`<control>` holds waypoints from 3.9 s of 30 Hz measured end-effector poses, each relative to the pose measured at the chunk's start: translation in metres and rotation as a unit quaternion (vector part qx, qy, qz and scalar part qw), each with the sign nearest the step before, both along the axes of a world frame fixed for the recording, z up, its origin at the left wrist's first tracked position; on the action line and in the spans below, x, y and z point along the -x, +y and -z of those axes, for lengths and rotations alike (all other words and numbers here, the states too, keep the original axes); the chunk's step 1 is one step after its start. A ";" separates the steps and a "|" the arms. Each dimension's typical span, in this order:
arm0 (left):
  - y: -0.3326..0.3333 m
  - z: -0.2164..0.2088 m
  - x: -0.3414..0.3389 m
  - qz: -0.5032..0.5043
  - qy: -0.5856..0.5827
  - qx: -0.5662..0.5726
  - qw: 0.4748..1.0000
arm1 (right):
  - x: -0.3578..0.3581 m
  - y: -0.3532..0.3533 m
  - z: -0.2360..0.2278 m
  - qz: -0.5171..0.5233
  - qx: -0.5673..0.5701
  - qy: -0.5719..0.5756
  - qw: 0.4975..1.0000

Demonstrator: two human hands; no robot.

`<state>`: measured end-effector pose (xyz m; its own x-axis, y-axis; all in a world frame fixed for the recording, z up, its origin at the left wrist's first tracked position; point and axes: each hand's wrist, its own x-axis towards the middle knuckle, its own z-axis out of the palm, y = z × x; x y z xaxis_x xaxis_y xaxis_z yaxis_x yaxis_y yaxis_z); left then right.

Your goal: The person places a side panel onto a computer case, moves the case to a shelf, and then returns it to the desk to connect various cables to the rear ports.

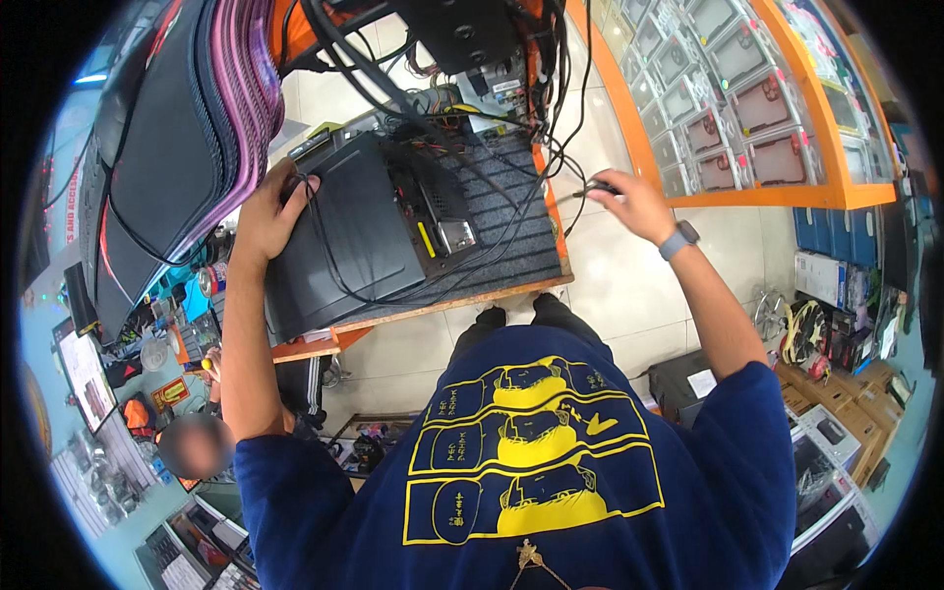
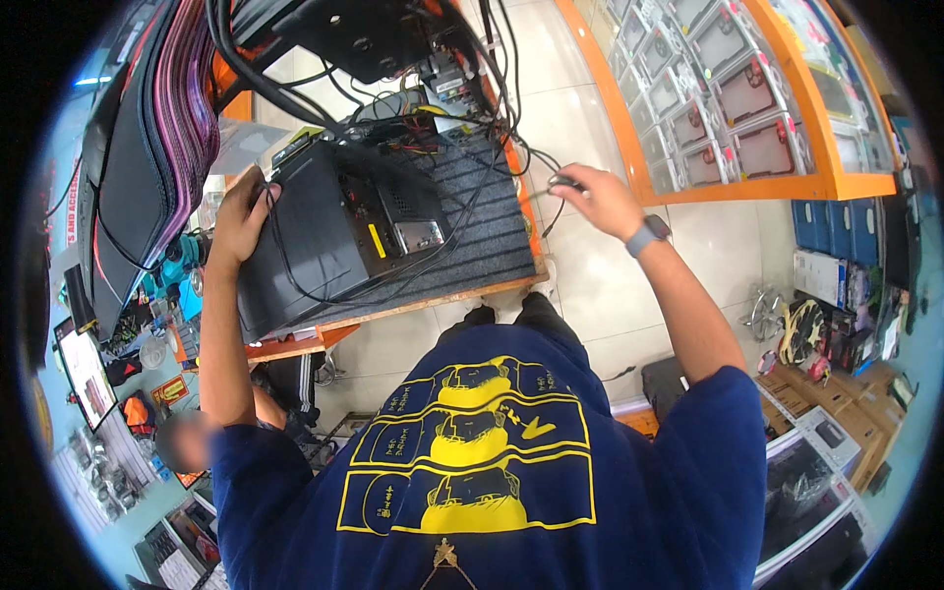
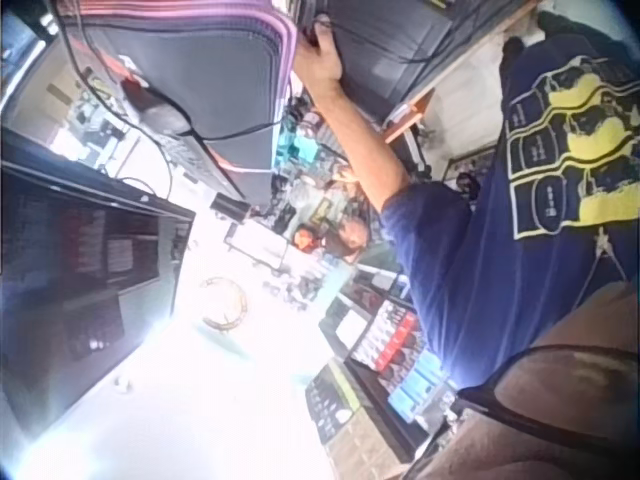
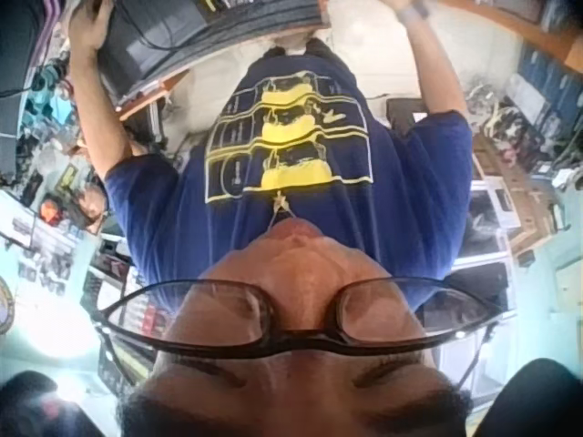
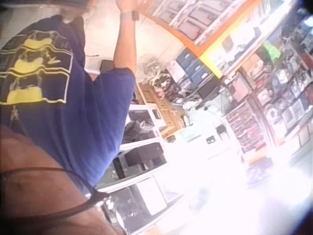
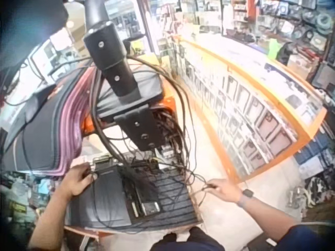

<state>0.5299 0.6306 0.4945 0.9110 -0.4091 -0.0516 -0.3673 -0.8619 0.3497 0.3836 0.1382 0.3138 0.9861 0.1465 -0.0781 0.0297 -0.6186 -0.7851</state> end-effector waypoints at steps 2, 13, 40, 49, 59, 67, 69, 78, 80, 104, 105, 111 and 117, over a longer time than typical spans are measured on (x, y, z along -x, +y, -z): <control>-0.005 -0.004 0.004 -0.017 0.018 -0.011 1.000 | 0.007 -0.038 0.033 0.123 -0.249 0.048 0.959; -0.004 -0.004 0.002 -0.014 0.016 -0.042 0.999 | 0.050 -0.083 0.161 0.443 -0.313 0.171 0.822; -0.010 -0.007 0.040 0.040 -0.202 0.063 0.976 | -0.045 0.061 -0.107 -0.065 -0.671 0.067 0.735; -0.008 -0.009 0.044 0.014 -0.186 0.050 0.981 | -0.048 0.115 -0.143 -0.013 -0.455 -0.091 0.886; -0.007 -0.005 0.043 0.023 -0.146 0.055 0.987 | -0.103 0.029 -0.109 0.177 -0.459 -0.239 0.837; -0.021 -0.008 0.036 0.082 -0.202 0.087 0.972 | -0.120 0.063 -0.071 0.137 -0.463 -0.248 0.840; -0.022 -0.006 0.037 0.080 -0.199 0.092 0.972 | -0.117 0.065 -0.071 0.138 -0.464 -0.242 0.841; -0.015 -0.005 0.035 0.046 -0.153 0.072 0.985 | -0.099 0.043 -0.016 0.141 -0.504 -0.091 0.847; -0.016 -0.004 0.034 0.055 -0.161 0.072 0.983 | -0.095 0.039 0.011 0.181 -0.540 -0.037 0.821; -0.020 -0.005 0.026 0.042 -0.164 0.068 0.983 | -0.091 0.010 0.111 0.218 -0.373 0.031 0.901; -0.022 -0.004 0.025 0.044 -0.164 0.070 0.983 | -0.092 0.000 0.120 0.233 -0.387 0.004 0.892; -0.014 0.000 0.027 0.040 -0.161 0.068 0.984 | -0.087 -0.028 0.107 0.180 -0.442 0.069 0.876; -0.016 0.000 0.027 0.038 -0.164 0.076 0.983 | -0.104 -0.050 0.077 0.152 -0.257 0.005 0.954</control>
<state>0.5030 0.6143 0.4948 0.8354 -0.4562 0.3066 -0.5423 -0.7751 0.3243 0.4881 0.0881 0.2369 0.9888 -0.1238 -0.0834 -0.0996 -0.1310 -0.9864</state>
